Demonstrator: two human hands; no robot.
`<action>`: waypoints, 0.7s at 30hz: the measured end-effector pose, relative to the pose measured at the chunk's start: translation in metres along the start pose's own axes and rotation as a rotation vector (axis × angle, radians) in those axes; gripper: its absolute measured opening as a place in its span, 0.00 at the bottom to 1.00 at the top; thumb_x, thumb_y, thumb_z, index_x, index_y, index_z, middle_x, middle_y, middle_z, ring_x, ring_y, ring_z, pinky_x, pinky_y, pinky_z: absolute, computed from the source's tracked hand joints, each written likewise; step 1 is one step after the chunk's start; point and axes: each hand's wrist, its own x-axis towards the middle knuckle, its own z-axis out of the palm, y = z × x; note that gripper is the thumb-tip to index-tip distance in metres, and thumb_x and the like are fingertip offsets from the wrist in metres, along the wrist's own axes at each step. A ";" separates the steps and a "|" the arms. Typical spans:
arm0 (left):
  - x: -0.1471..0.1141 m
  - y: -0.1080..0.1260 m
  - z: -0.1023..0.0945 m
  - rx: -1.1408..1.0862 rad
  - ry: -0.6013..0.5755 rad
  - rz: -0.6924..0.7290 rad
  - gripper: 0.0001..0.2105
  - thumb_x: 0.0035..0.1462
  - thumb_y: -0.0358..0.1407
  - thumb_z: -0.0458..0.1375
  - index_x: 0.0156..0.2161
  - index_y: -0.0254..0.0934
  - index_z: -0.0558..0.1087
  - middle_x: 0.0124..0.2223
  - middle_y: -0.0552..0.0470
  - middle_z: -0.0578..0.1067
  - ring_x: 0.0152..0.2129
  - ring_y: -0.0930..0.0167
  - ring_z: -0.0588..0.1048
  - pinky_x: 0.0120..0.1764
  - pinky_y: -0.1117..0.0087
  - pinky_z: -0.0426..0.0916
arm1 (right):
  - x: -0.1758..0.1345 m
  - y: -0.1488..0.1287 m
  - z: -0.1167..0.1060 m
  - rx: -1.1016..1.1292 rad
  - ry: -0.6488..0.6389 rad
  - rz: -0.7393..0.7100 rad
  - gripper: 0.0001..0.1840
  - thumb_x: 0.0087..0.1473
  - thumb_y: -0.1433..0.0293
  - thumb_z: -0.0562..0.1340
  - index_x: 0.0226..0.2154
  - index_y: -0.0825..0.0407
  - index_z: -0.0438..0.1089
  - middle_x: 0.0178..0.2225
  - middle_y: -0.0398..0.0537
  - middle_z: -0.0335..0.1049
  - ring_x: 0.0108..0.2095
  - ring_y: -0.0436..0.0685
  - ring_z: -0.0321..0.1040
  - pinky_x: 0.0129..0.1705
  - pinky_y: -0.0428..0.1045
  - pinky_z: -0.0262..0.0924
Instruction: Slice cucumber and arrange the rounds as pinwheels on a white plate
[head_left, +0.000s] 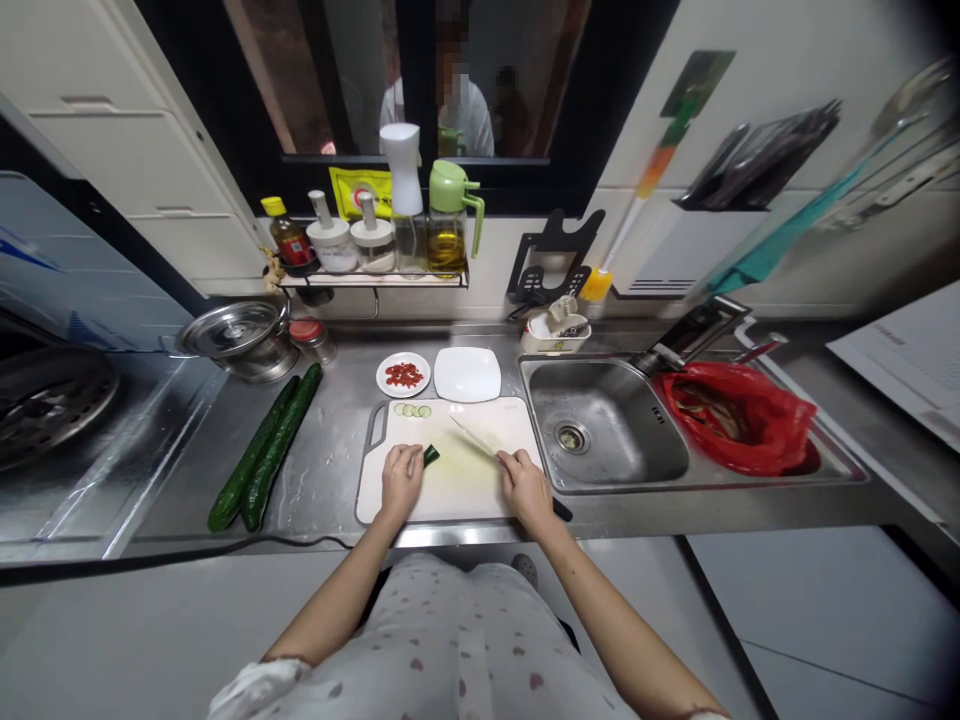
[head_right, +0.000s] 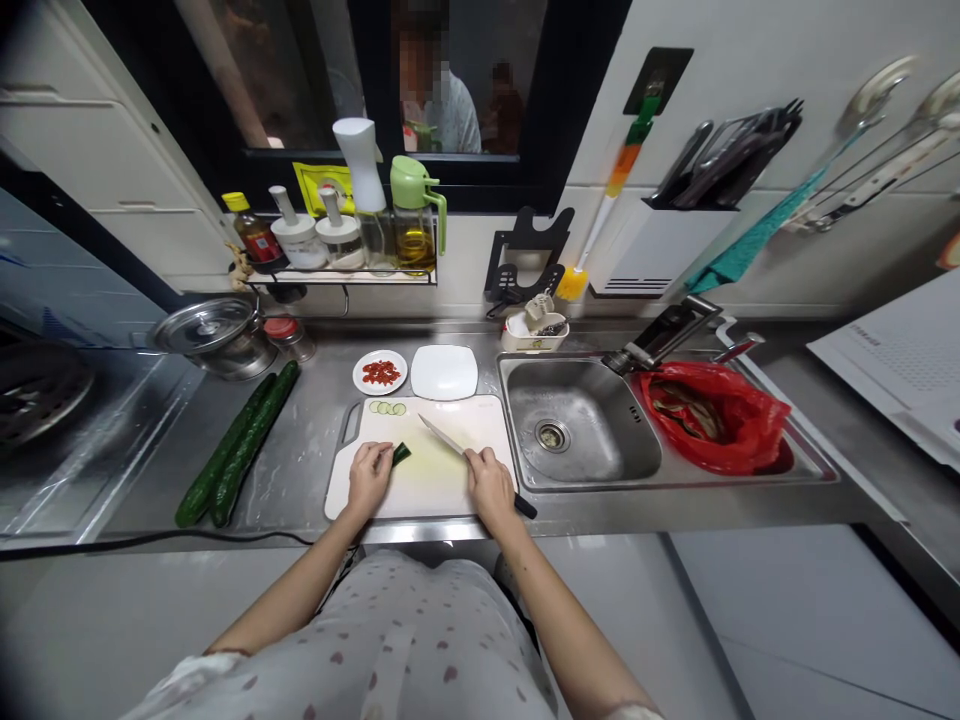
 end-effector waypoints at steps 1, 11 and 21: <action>-0.001 0.000 0.000 0.002 0.002 0.009 0.10 0.59 0.35 0.52 0.41 0.38 0.74 0.38 0.47 0.72 0.37 0.68 0.72 0.42 0.65 0.67 | 0.001 -0.002 -0.001 0.020 -0.008 -0.005 0.19 0.63 0.68 0.48 0.52 0.49 0.66 0.40 0.49 0.66 0.33 0.52 0.66 0.38 0.45 0.54; 0.003 -0.001 0.006 -0.017 0.008 0.112 0.09 0.61 0.34 0.52 0.41 0.39 0.75 0.38 0.48 0.73 0.38 0.69 0.72 0.43 0.66 0.68 | 0.013 -0.034 -0.010 0.138 -0.183 -0.057 0.17 0.65 0.66 0.45 0.42 0.53 0.66 0.39 0.51 0.72 0.39 0.53 0.68 0.38 0.44 0.53; 0.001 -0.008 0.011 0.022 -0.003 0.246 0.11 0.61 0.37 0.53 0.44 0.40 0.75 0.40 0.47 0.75 0.39 0.69 0.73 0.44 0.64 0.69 | 0.019 -0.066 -0.016 0.043 -0.370 -0.097 0.15 0.62 0.70 0.47 0.44 0.56 0.65 0.39 0.59 0.74 0.40 0.58 0.71 0.37 0.47 0.55</action>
